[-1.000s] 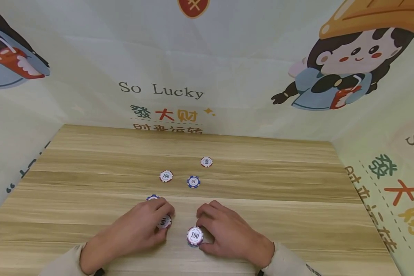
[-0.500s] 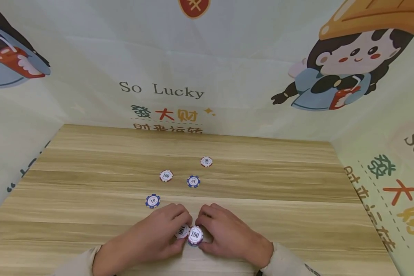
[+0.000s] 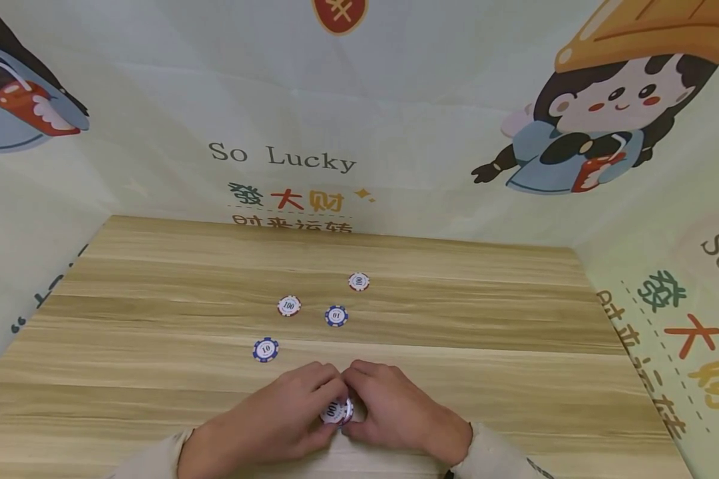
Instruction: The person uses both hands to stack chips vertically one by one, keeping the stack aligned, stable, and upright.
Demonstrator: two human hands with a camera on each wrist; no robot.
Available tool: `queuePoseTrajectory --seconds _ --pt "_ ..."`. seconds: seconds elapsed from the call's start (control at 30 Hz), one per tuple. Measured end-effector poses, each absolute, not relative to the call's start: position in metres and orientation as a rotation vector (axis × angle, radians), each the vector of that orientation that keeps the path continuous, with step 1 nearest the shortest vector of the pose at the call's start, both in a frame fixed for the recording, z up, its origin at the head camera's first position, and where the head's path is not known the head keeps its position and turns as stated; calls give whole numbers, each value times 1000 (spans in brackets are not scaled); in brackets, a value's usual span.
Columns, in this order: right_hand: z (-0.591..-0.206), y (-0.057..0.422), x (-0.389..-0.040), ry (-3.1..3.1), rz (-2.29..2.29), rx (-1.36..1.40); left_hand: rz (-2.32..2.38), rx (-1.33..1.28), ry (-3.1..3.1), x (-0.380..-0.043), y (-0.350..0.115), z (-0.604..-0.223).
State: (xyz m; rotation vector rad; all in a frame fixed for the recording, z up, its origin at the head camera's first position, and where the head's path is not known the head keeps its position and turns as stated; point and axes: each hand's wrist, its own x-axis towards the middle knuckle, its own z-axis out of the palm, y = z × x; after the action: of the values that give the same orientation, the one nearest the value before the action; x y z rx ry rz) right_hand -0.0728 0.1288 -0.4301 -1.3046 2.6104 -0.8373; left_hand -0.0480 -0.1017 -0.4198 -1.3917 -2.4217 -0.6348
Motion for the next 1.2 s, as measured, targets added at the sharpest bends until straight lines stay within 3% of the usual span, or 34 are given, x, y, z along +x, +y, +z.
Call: queuePoseTrajectory --seconds 0.27,1.2 --pt "-431 128 -72 2553 -931 -1185 -634 -1403 -2451 -50 -98 -424" --pt "-432 130 -72 2553 -955 -1188 -595 -1418 -2437 -51 -97 -431"
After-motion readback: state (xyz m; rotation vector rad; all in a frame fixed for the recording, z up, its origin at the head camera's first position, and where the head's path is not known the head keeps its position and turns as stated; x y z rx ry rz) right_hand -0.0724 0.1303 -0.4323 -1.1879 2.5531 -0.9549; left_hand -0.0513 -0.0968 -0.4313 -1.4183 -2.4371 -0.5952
